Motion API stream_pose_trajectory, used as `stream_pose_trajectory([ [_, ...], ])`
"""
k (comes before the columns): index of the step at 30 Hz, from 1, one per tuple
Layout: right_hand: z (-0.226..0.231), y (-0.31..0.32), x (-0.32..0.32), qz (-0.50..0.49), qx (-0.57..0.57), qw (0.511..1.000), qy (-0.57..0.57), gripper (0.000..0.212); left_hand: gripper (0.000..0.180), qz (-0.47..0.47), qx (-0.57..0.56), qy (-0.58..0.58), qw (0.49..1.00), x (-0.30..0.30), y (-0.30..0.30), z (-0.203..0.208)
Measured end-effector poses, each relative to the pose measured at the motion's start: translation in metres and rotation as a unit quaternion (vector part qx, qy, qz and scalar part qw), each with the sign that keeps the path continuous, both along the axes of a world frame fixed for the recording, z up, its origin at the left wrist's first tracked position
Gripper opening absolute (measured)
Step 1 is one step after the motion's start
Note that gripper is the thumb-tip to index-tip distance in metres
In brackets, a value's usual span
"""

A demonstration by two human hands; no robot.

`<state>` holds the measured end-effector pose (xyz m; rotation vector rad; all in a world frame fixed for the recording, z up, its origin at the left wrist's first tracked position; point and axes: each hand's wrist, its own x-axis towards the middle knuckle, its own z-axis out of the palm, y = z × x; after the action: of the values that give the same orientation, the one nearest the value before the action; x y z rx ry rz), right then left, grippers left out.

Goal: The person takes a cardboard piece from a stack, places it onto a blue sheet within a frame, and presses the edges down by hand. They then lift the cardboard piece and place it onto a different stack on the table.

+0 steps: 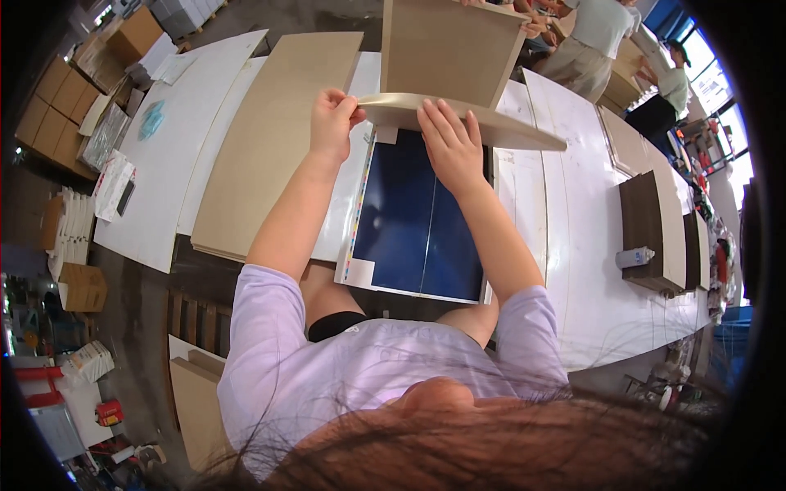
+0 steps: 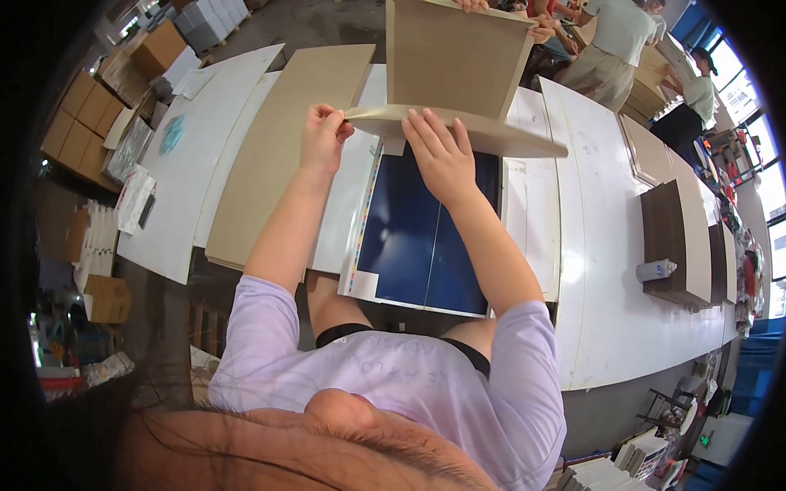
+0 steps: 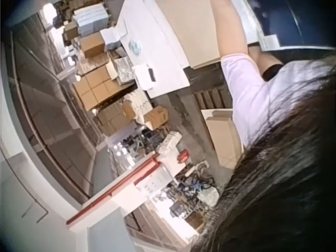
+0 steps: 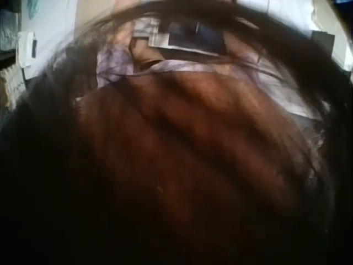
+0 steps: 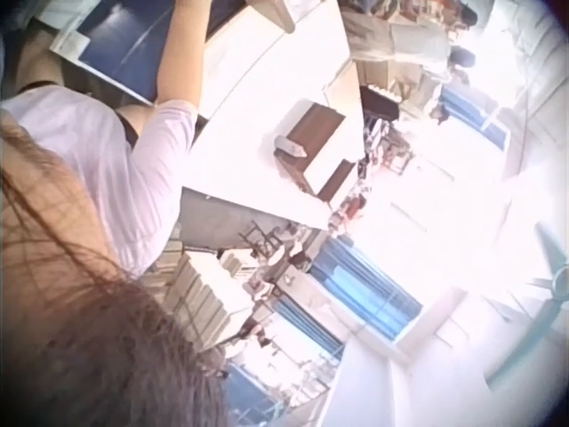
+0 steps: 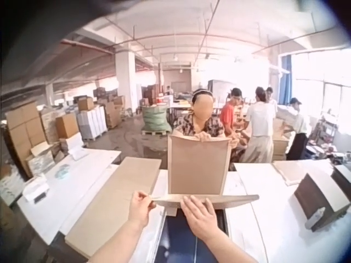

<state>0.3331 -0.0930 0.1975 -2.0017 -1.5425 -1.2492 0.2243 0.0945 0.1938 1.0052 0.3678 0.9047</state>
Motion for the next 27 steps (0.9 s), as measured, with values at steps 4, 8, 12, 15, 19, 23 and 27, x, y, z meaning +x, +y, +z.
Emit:
stream_pose_trajectory([
  [4, 0.017, 0.034, 0.020, 0.079, 0.109, 0.990, 0.039, 0.019, 0.008, 0.037, 0.189, 0.009, 0.981, 0.005, 0.001, 0.006],
  [8, 0.026, 0.042, 0.023, 0.060, 0.059, 0.993, 0.088, 0.014, 0.008, 0.069, 0.449, 0.062, 0.889, 0.003, 0.024, -0.003],
  [12, 0.029, 0.046, 0.024, 0.059, 0.071, 0.992, 0.089, 0.015, 0.010, 0.011, 0.412, 0.100, 0.906, 0.000, 0.029, 0.014],
  [15, 0.031, 0.049, 0.025, 0.055, 0.074, 0.992, 0.087, 0.015, 0.016, -0.005, 0.392, 0.130, 0.911, 0.005, 0.035, 0.014],
  [19, 0.029, 0.048, 0.025, 0.045, 0.085, 0.991, 0.091, 0.015, 0.025, 0.162, 0.556, 0.222, 0.784, 0.008, 0.036, 0.016],
  [23, 0.026, 0.045, 0.027, 0.020, 0.075, 0.992, 0.095, 0.012, 0.022, 0.381, 0.725, 0.054, 0.570, 0.024, 0.007, 0.039],
  [27, 0.009, 0.030, 0.050, 0.049, 0.084, 0.995, -0.008, 0.029, 0.017, 0.148, 0.741, 0.092, 0.648, 0.031, 0.003, 0.035],
])
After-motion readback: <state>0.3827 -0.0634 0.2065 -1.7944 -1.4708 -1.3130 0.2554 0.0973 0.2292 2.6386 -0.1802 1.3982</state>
